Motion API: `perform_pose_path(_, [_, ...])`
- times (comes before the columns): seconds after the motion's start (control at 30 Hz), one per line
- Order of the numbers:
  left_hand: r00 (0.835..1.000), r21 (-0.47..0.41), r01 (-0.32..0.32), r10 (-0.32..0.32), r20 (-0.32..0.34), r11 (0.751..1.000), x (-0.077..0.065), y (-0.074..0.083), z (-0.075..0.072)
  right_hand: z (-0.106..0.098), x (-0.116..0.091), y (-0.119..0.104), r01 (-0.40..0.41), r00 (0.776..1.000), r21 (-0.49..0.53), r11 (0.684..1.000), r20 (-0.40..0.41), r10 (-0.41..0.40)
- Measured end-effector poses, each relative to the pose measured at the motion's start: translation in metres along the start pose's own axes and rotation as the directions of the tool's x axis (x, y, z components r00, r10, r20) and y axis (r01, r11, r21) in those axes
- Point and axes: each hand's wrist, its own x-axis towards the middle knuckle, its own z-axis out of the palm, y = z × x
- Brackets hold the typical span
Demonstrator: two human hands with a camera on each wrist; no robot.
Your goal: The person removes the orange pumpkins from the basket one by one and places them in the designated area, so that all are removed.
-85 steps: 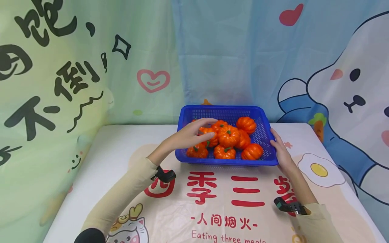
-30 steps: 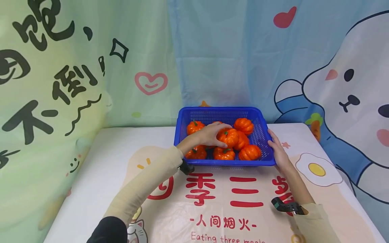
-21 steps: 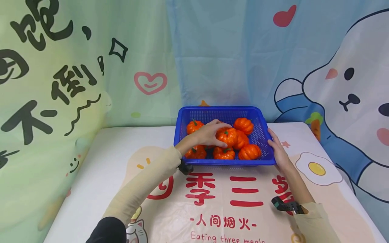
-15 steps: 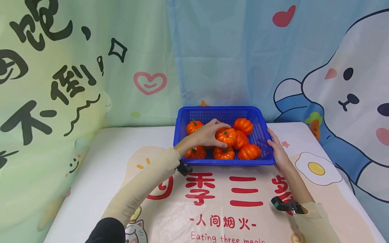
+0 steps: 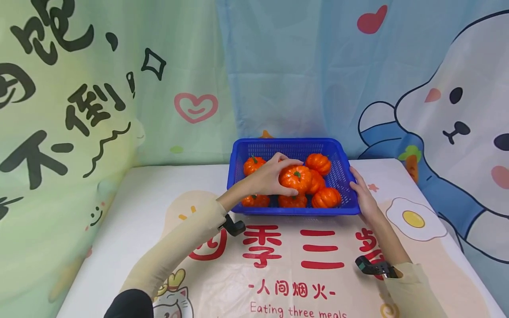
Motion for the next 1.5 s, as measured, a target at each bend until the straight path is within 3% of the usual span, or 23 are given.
perform_pose_path(0.17, [0.999, -0.029, -0.039, 0.039, -0.027, 0.999, -0.014, 0.007, -0.003, 0.0, -0.002, 0.0, -0.003, 1.0, -0.006, 1.0, -0.006, 0.003])
perform_pose_path(0.37, [0.997, -0.043, -0.078, 0.077, -0.032, 0.996, -0.041, 0.014, -0.008, 0.002, -0.003, 0.001, -0.004, 1.0, 0.013, 1.0, 0.017, 0.004])
perform_pose_path(0.77, [0.998, -0.079, -0.051, 0.048, -0.037, 0.996, -0.081, 0.0, -0.026, 0.0, -0.002, 0.001, -0.018, 1.0, -0.009, 1.0, 0.004, 0.018])
perform_pose_path(1.2, [0.998, -0.087, -0.068, 0.065, -0.027, 0.994, -0.115, 0.002, -0.023, 0.0, -0.002, -0.001, -0.01, 1.0, 0.006, 1.0, 0.0, 0.01])
perform_pose_path(1.5, [0.999, -0.078, -0.017, 0.015, -0.035, 0.997, -0.131, -0.001, -0.021, 0.0, -0.002, -0.002, -0.01, 1.0, 0.008, 1.0, -0.002, 0.01])
